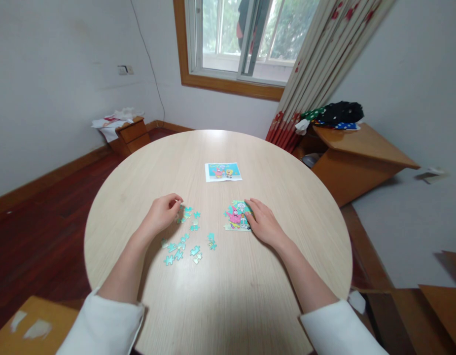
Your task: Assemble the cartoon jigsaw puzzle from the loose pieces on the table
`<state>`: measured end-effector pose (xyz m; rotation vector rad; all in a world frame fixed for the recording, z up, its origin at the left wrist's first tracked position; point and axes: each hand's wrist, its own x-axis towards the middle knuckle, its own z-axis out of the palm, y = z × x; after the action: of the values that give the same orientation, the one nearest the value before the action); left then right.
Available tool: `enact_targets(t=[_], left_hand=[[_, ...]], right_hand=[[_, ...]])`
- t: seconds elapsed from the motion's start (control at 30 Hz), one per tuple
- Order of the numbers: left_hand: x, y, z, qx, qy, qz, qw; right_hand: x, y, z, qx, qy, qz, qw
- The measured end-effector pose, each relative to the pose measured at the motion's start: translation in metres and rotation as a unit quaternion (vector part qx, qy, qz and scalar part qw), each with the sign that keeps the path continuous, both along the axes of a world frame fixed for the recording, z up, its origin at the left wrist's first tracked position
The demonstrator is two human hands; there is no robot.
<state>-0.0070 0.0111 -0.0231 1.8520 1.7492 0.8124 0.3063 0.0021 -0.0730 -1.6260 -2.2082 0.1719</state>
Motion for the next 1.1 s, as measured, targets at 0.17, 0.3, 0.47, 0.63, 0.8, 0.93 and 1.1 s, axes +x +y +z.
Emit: enact_targets(t=[0.17, 0.3, 0.47, 0.63, 0.8, 0.93, 1.1], left_hand=[[0.0, 0.0, 0.0, -0.003, 0.0, 0.001, 1.0], [-0.006, 0.002, -0.002, -0.004, -0.011, 0.02, 1.0], [-0.018, 0.008, -0.002, 0.052, -0.093, 0.105, 0.989], [-0.029, 0.01, 0.004, 0.08, -0.357, 0.204, 0.908], [-0.05, 0.01, 0.011, 0.034, -0.521, 0.226, 0.822], [-0.062, 0.01, 0.013, 0.011, -0.584, 0.259, 0.769], [-0.067, 0.009, 0.012, -0.004, -0.608, 0.26, 0.75]], right_hand=[[-0.001, 0.0, 0.001, -0.007, -0.004, -0.004, 1.0], [-0.001, 0.0, 0.0, -0.002, -0.007, -0.004, 1.0], [0.0, 0.0, -0.001, 0.005, -0.007, 0.001, 1.0], [0.0, 0.001, -0.002, 0.002, 0.003, -0.002, 1.0], [0.001, 0.002, -0.003, 0.011, 0.043, 0.006, 0.999], [0.0, 0.002, 0.0, 0.016, 0.082, 0.006, 0.996], [0.0, 0.002, 0.002, 0.029, 0.119, 0.0, 0.993]])
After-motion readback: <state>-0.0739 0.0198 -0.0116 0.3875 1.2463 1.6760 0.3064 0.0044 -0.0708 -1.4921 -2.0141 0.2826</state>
